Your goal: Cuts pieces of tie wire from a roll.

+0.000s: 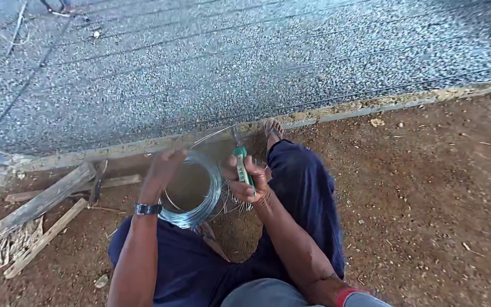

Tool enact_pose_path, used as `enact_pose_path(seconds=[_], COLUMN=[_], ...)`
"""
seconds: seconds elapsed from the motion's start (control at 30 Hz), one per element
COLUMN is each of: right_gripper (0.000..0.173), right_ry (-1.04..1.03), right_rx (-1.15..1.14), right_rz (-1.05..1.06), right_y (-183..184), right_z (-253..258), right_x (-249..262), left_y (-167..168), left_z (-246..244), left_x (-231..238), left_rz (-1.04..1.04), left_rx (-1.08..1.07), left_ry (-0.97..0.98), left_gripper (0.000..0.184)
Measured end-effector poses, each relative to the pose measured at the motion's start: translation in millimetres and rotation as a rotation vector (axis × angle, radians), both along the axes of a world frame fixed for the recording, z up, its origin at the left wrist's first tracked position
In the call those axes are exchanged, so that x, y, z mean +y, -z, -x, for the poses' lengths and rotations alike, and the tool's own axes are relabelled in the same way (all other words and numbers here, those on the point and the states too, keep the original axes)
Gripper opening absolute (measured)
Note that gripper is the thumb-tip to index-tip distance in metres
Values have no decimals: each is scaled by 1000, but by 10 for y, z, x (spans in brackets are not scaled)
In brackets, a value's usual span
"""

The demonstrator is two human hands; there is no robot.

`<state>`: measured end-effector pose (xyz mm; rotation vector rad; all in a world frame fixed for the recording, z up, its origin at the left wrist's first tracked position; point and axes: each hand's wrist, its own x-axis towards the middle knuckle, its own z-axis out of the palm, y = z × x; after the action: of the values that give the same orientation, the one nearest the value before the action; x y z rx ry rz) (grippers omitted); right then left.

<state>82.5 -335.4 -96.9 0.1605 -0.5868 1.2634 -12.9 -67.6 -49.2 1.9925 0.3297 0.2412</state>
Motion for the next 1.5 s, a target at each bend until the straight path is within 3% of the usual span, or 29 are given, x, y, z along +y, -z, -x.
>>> enact_pose_path(seconds=[0.13,0.27,0.4,0.57,0.63,0.83,1.0,1.2,1.5], right_gripper=[40,49,46,40,39,33,34,34,33], right_ry=[63,138,208,399,463,574,638,665,819], right_rx=[-67,-250,-402,-552,-614,-1008,-1285,-1405,-1449], right_rz=[-25,134,433,961,1068,1241,1300,1350,1437], right_y=[-32,-22,-104,-99,-71,-50,36,72,-52], right_z=[10,-3,9,116,135,119,127,171,290], right_x=[-12,-49,-20,126,175,201,216,226,169], left_y=[-12,3,16,56,59,88,74,194,221], left_z=[-2,69,110,105,97,257,495,88,37], left_x=[-67,-25,-12,-93,-130,-271,-412,-277,-366], left_rz=[148,200,186,150,129,-52,-84,-72,-127], left_rx=[-101,-186,-186,-138,-121,41,46,29,104], left_ry=[-12,-47,-129,-183,-198,-211,-156,-130,-103], left_gripper=[16,14,16,17,17,32,29,28,29])
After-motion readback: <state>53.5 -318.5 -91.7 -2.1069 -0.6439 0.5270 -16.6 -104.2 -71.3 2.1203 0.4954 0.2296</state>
